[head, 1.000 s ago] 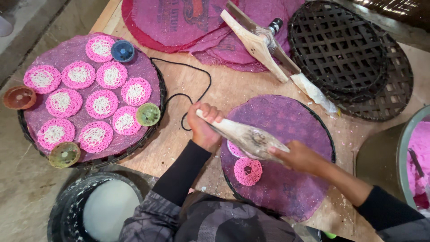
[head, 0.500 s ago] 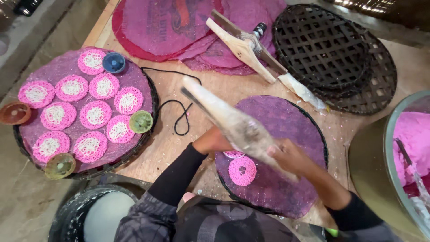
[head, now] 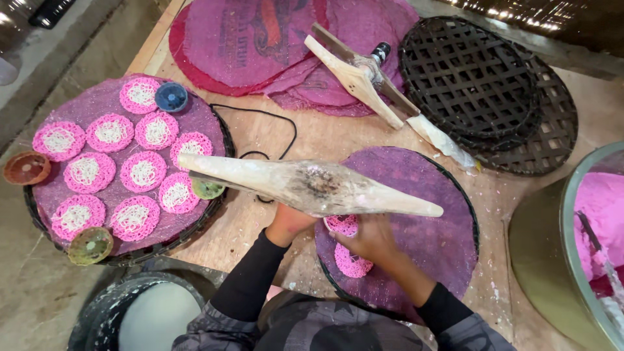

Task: The person uses a wooden tool to scoop pink cotton candy from a metal bowl and places it into a circular mold on a purple mat. They then use the tool to press and shape the candy into a ring. This process is repeated multiple times.

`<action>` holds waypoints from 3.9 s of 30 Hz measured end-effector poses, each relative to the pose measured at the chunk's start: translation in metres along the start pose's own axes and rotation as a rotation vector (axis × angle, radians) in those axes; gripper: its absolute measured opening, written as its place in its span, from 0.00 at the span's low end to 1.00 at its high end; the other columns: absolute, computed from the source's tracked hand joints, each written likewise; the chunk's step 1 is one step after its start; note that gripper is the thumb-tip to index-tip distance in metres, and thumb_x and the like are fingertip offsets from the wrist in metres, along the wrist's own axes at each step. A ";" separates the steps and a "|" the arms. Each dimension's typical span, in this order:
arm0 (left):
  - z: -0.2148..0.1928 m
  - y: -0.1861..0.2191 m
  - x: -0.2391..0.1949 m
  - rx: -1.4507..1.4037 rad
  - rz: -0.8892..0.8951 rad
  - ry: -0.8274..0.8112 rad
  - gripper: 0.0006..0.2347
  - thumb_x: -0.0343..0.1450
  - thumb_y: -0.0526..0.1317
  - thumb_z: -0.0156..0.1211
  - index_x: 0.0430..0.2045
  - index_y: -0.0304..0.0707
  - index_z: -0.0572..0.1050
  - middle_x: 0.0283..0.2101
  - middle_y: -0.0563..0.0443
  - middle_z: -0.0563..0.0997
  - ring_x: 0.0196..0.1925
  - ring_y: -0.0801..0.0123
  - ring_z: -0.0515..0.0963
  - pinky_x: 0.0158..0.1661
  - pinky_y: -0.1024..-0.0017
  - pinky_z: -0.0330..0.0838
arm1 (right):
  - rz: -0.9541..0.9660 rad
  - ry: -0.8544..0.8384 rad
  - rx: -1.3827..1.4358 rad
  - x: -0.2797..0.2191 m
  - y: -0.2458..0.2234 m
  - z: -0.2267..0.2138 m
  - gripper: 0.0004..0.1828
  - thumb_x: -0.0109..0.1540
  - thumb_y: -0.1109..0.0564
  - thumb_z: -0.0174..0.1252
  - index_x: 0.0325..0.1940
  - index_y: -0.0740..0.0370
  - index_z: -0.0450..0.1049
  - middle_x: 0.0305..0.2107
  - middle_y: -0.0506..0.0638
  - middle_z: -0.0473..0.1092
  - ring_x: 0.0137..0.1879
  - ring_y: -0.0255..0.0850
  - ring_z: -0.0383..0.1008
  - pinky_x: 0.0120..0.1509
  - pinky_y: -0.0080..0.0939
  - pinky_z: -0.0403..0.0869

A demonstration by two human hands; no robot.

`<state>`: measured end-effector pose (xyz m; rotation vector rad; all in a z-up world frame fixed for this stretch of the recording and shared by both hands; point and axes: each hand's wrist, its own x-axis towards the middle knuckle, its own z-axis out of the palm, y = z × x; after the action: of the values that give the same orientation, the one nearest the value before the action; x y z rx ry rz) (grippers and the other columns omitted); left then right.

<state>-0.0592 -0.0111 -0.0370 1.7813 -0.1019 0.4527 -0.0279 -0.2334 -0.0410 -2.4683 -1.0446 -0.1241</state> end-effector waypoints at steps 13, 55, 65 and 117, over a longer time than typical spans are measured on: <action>0.006 0.000 0.010 0.188 0.010 0.096 0.20 0.65 0.44 0.73 0.48 0.37 0.78 0.51 0.47 0.83 0.55 0.60 0.81 0.58 0.63 0.72 | 0.155 0.101 -0.024 0.069 0.033 -0.039 0.56 0.50 0.41 0.74 0.72 0.75 0.57 0.44 0.61 0.75 0.50 0.60 0.75 0.57 0.59 0.71; 0.039 0.018 0.000 0.204 -0.005 -0.037 0.18 0.65 0.44 0.74 0.46 0.37 0.80 0.48 0.46 0.85 0.52 0.59 0.83 0.54 0.62 0.75 | 0.168 -0.206 -0.457 -0.189 0.011 -0.115 0.16 0.51 0.57 0.57 0.42 0.56 0.77 0.42 0.51 0.73 0.52 0.49 0.73 0.57 0.55 0.69; 0.099 0.090 -0.012 0.026 0.286 -0.420 0.18 0.62 0.47 0.69 0.44 0.44 0.78 0.40 0.52 0.81 0.43 0.62 0.80 0.48 0.62 0.70 | 0.155 0.295 -0.121 -0.100 -0.018 -0.236 0.16 0.68 0.48 0.52 0.42 0.59 0.81 0.32 0.52 0.77 0.37 0.43 0.76 0.43 0.46 0.73; 0.054 0.150 0.055 -1.335 0.039 -0.173 0.15 0.72 0.46 0.70 0.42 0.36 0.74 0.46 0.48 0.70 0.53 0.61 0.72 0.58 0.63 0.67 | -0.445 0.254 -0.346 -0.028 -0.042 -0.270 0.23 0.64 0.49 0.58 0.64 0.49 0.77 0.68 0.46 0.63 0.75 0.43 0.53 0.80 0.59 0.33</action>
<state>-0.0403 -0.0927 0.1093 0.4952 -0.4442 0.1528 -0.0526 -0.3451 0.2087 -2.3735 -1.5401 -0.7949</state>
